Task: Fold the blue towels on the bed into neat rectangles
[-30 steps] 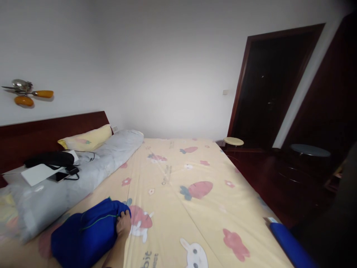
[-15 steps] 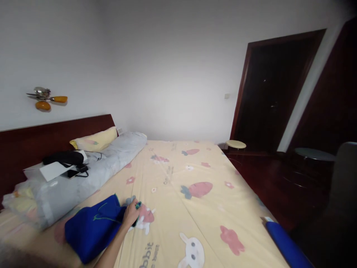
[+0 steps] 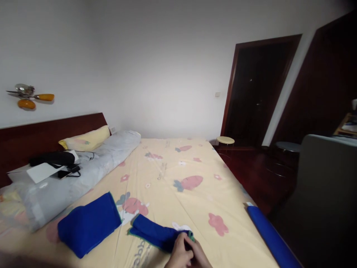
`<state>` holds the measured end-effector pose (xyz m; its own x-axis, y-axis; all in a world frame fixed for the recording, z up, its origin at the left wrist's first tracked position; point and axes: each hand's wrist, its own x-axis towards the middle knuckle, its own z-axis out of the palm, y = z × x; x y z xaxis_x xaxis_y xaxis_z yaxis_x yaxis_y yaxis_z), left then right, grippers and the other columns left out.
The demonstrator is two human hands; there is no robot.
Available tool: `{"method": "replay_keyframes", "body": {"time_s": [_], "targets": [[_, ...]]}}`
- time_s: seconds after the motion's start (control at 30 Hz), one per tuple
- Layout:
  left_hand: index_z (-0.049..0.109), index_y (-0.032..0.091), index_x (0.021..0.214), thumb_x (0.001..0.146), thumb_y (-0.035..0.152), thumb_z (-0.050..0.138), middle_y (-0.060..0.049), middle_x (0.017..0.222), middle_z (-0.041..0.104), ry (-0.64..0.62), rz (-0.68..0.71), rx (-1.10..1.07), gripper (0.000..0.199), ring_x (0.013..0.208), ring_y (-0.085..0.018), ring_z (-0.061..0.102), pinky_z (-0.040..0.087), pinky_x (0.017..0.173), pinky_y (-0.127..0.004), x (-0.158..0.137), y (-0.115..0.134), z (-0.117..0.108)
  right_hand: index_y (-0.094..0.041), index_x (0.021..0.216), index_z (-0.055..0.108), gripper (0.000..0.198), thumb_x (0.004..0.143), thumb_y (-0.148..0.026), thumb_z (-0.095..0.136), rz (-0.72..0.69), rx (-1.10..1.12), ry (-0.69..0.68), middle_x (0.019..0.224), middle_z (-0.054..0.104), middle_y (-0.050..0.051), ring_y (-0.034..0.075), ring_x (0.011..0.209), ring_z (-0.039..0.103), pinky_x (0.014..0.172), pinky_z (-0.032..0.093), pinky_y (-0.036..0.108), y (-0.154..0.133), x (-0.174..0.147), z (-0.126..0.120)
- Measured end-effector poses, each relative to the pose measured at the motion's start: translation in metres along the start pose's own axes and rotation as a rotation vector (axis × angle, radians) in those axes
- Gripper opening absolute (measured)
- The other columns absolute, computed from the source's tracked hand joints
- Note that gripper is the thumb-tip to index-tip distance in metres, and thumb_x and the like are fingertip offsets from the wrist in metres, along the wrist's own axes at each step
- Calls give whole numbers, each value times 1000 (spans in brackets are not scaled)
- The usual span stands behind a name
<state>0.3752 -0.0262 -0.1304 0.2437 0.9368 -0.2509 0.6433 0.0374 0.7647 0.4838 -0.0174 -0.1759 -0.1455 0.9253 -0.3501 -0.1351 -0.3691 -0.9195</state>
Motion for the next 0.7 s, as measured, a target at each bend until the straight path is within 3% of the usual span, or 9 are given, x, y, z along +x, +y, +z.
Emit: {"method": "replay_keyframes", "body": {"time_s": [0.07,0.13,0.23,0.3,0.37,0.47,0.6,0.7], "targets": [[60,32,118,72,32,49,-9,121,64,-33,15,-16,47,99,-23,64,53,82,-37,-2,-4,-6,-18,66,64,52,48,-67,66,4,-43,83,58,59,4,20,56,57,55,48,33,3,1,-34],[63,32,115,77,33,44,-7,123,64,40,54,69,42,109,-22,61,47,97,-35,-5,-17,-29,-17,57,61,46,41,-59,71,11,-75,113,52,56,3,18,52,54,54,46,33,2,-3,-71],[48,25,136,85,35,33,-7,151,38,150,28,230,54,142,-26,28,18,118,-50,-12,-48,-73,-17,56,62,41,40,-53,72,14,-128,142,53,56,3,18,52,54,56,46,33,-4,-15,-120],[39,27,142,87,36,31,-3,157,26,117,-33,435,56,146,-25,17,13,117,-55,-20,-71,-94,-17,57,63,40,42,-53,71,11,-163,148,55,59,4,19,55,56,59,47,34,-9,-23,-145],[39,32,141,90,40,31,-1,155,30,78,-41,529,53,144,-23,22,18,116,-51,-25,-89,-104,-17,56,63,40,42,-54,70,3,-199,148,57,60,5,21,57,57,62,47,36,-11,-29,-164],[47,33,135,87,37,40,-2,143,48,108,-8,459,49,135,-20,37,25,113,-40,-25,-101,-104,-18,53,61,39,44,-55,69,-23,-267,166,57,61,5,22,60,58,66,47,38,-14,-32,-185],[63,24,105,66,27,62,-3,116,60,30,-6,260,39,115,-21,51,37,102,-30,-11,-100,-98,-20,57,61,37,48,-55,66,-94,-396,227,59,61,4,24,64,58,68,45,39,-18,-33,-201],[60,21,95,62,19,61,-1,103,60,20,-29,199,34,100,-17,56,42,90,-25,-2,-97,-98,-22,63,59,35,57,-56,63,-189,-514,252,63,60,2,23,67,56,68,44,37,-20,-36,-202]]}}
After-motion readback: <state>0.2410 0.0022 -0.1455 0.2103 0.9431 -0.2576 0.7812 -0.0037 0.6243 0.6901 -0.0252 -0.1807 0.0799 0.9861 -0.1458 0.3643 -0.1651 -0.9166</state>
